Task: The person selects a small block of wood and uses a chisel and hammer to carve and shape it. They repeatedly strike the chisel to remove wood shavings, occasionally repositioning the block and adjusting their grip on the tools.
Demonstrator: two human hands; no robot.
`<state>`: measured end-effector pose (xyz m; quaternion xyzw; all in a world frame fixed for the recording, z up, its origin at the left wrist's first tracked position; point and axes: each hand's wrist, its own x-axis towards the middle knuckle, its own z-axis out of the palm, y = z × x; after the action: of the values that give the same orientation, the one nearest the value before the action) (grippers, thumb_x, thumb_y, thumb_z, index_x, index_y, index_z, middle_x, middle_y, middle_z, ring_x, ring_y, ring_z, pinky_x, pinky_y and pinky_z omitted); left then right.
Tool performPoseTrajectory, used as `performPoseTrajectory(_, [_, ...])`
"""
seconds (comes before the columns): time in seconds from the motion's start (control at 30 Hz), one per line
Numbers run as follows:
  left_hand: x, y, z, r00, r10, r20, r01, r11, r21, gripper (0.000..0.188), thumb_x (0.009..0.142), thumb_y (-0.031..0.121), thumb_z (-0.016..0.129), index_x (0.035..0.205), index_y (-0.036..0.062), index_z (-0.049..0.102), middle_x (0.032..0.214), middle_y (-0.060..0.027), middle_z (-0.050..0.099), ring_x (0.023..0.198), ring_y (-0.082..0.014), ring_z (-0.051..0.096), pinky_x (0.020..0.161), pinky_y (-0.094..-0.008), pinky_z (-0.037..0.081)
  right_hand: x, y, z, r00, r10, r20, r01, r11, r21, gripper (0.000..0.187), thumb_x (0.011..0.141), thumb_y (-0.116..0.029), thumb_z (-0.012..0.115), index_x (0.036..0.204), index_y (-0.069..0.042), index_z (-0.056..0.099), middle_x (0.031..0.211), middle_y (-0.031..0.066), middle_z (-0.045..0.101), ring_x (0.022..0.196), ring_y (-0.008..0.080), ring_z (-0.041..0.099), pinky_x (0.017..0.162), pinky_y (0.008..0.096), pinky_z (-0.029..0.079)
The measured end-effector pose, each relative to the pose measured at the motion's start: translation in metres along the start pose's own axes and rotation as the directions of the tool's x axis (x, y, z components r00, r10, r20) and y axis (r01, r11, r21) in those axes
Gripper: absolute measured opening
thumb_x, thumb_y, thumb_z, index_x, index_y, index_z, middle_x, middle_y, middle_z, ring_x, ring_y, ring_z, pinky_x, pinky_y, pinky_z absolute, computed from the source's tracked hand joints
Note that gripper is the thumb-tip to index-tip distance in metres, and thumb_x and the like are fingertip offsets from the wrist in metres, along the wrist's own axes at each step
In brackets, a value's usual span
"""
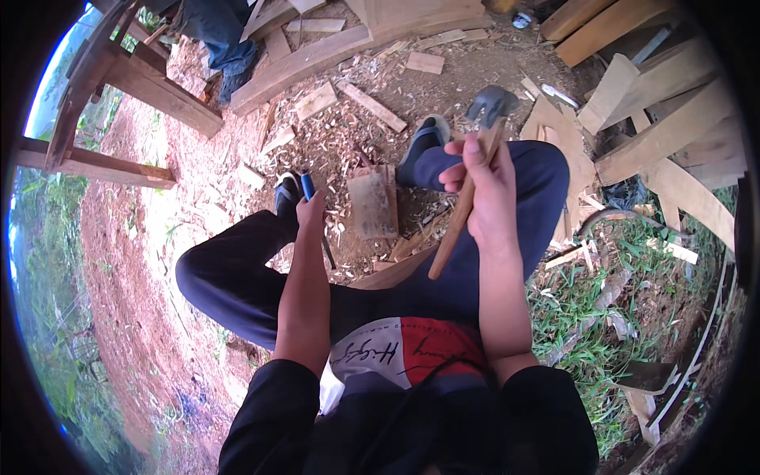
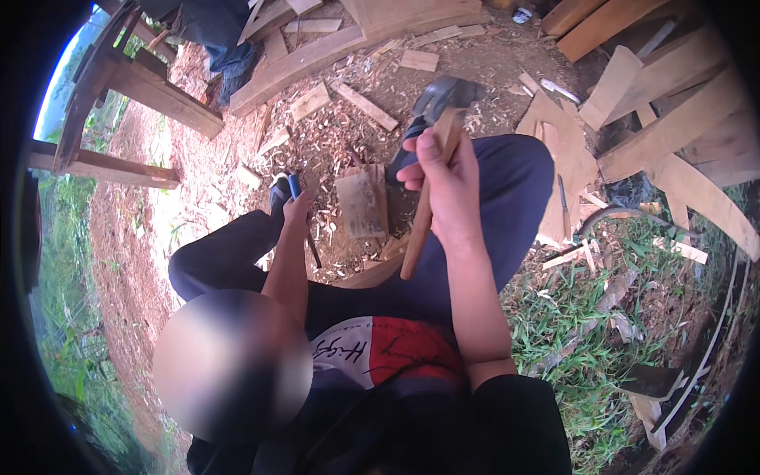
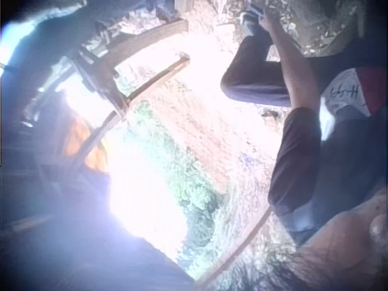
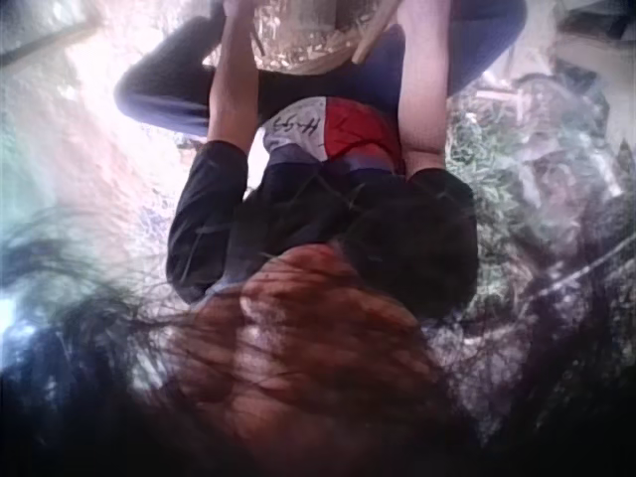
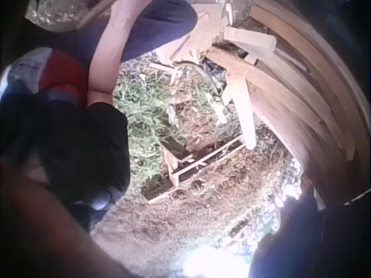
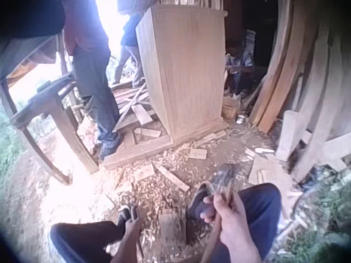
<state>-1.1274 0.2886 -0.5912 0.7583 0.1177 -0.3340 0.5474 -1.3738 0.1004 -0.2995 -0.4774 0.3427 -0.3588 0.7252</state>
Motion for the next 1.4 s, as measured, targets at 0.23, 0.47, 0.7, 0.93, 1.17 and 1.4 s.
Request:
performPoseTrajectory(0.23, [-0.108,0.067,0.017,0.949,0.224,0.223,-0.227,0.974,-0.008,0.015,0.083,0.023,0.069,0.088,0.0101,0.062,0.060,0.0031,0.053,0.039,-0.0057,0.041,0.035,-0.0215,0.028,-0.052,-0.010,-0.034,0.993,-0.072,0.097,0.055,0.984,0.170,0.035,0.096,-0.031,0.058,0.118,-0.005,0.049,0.095,0.0092,0.061,0.059,0.0130,0.059,0.054,0.0238,0.047])
performPoseTrajectory(0.47, [-0.141,0.133,-0.036,0.913,0.390,0.120,-0.355,0.905,-0.235,0.023,0.089,0.025,0.065,0.100,0.0072,0.058,0.084,-0.0085,0.070,0.039,-0.0044,0.041,0.034,-0.0204,0.028,-0.078,-0.039,-0.038,0.903,-0.292,0.314,0.035,0.780,0.625,0.038,0.099,-0.036,0.049,0.128,-0.011,0.043,0.093,0.0067,0.055,0.056,0.0137,0.053,0.051,0.0278,0.044])
performPoseTrajectory(0.7, [-0.136,0.143,-0.038,0.952,0.306,-0.001,-0.292,0.907,-0.304,0.033,0.086,0.026,0.064,0.110,0.0048,0.054,0.093,-0.0114,0.066,0.046,-0.0045,0.037,0.038,-0.0199,0.028,-0.085,-0.057,-0.051,0.763,-0.366,0.532,0.030,0.843,0.537,0.048,0.099,-0.032,0.051,0.133,-0.003,0.034,0.088,0.0042,0.046,0.057,0.0105,0.047,0.053,0.0260,0.040])
performPoseTrajectory(0.93, [-0.097,0.101,-0.028,0.996,-0.006,0.085,0.025,0.974,-0.225,0.029,0.086,0.025,0.066,0.104,0.0083,0.051,0.091,-0.0102,0.068,0.044,-0.0061,0.039,0.036,-0.0210,0.030,-0.061,-0.028,-0.046,0.790,-0.156,0.593,-0.133,0.901,0.413,0.051,0.097,-0.029,0.056,0.131,0.001,0.033,0.082,0.0064,0.048,0.053,0.0117,0.048,0.051,0.0264,0.041])
performPoseTrajectory(1.17, [-0.064,0.098,-0.005,0.999,-0.035,0.012,0.036,0.992,-0.123,0.036,0.086,0.028,0.068,0.110,0.0073,0.051,0.097,-0.0113,0.066,0.048,-0.0048,0.042,0.036,-0.0191,0.029,0.003,0.008,-0.023,0.798,-0.093,0.595,-0.265,0.833,0.485,0.047,0.100,-0.029,0.048,0.133,-0.001,0.030,0.084,0.0053,0.046,0.056,0.0112,0.048,0.053,0.0265,0.042])
performPoseTrajectory(1.4, [-0.010,0.028,0.039,0.957,-0.282,-0.071,0.291,0.914,0.282,0.032,0.079,0.028,0.076,0.098,0.0062,0.063,0.058,0.0041,0.046,0.042,-0.0070,0.041,0.037,-0.0234,0.028,0.066,0.032,0.010,0.877,0.342,0.337,-0.479,0.662,0.577,0.046,0.101,-0.032,0.046,0.135,-0.005,0.031,0.081,0.0039,0.047,0.053,0.0119,0.048,0.052,0.0286,0.044])
